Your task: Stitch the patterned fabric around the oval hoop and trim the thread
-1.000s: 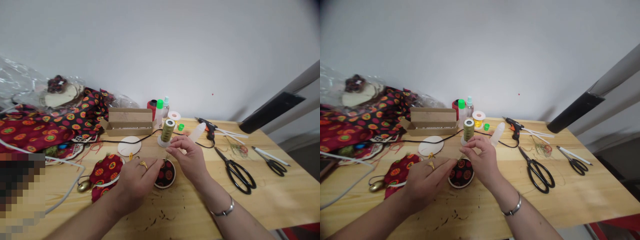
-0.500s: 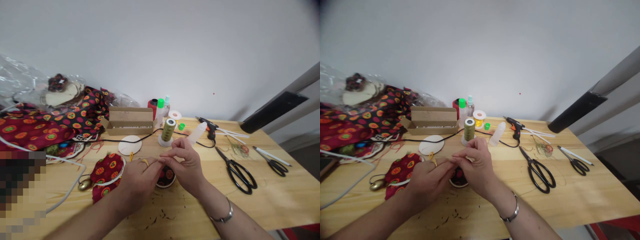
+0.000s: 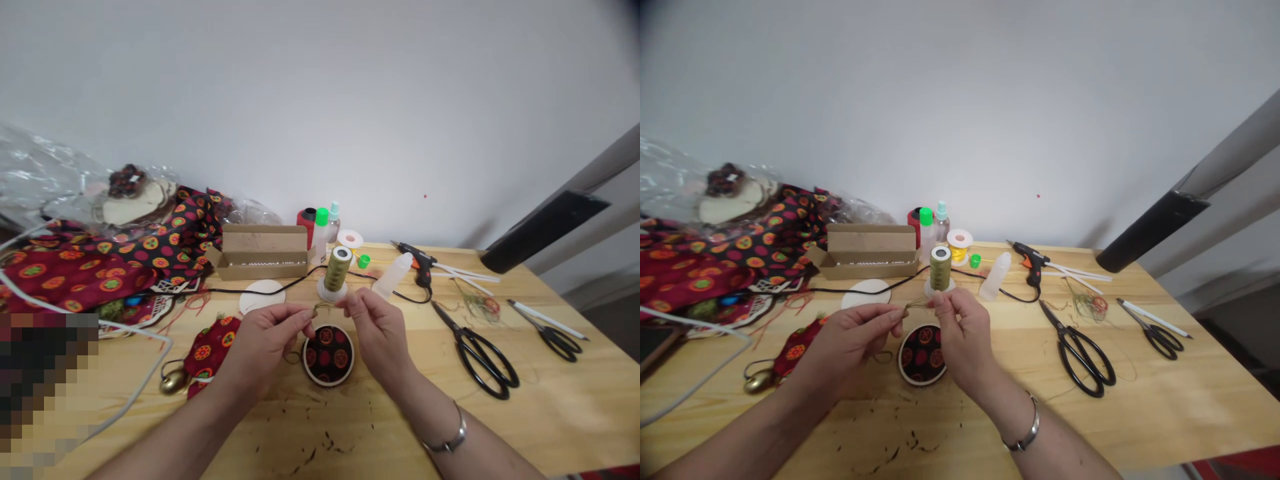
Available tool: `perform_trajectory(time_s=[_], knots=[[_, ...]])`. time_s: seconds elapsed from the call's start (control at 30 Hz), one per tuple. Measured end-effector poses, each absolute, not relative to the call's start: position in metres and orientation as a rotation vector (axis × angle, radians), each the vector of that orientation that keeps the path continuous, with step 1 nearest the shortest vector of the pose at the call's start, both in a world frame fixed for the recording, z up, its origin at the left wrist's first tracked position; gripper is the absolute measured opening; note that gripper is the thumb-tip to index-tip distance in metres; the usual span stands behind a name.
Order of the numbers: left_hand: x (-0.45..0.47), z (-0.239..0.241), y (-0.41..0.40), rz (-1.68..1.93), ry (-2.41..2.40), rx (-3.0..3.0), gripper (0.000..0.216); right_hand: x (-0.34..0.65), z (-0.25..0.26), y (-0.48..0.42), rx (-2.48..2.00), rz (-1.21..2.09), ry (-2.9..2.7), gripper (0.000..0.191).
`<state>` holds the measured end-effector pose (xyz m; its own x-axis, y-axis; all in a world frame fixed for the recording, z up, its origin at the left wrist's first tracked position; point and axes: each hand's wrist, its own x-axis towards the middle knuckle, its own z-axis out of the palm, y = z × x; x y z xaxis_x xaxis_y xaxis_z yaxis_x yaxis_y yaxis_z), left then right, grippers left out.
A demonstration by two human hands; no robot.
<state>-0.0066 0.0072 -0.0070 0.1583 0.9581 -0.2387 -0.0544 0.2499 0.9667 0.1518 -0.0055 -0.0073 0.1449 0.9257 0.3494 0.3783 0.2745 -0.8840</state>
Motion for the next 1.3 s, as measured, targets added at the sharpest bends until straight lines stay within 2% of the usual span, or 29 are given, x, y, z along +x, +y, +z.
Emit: perform_trajectory(time_s=[0.1, 0.27, 0.83, 1.3], knots=[[-0.006, -0.007, 0.007, 0.961, 1.119, 0.998, 0.024, 0.149, -0.008, -0.007, -1.328, 0.717, -1.488, 0.03], [-0.007, -0.01, 0.007, 0.961, 1.09, 0.994, 0.021, 0.143, -0.011, -0.009, -1.317, 0.833, -1.478, 0.005], [-0.005, -0.009, 0.003, 0.998, 1.152, 1.072, 0.018, 0.143, -0.004, -0.014, -1.272, 0.725, -1.594, 0.016], [-0.007, -0.008, 0.003, 1.04, 1.133, 1.127, 0.013, 0.143, -0.002, -0.015, -1.161, 0.705, -1.639, 0.014]])
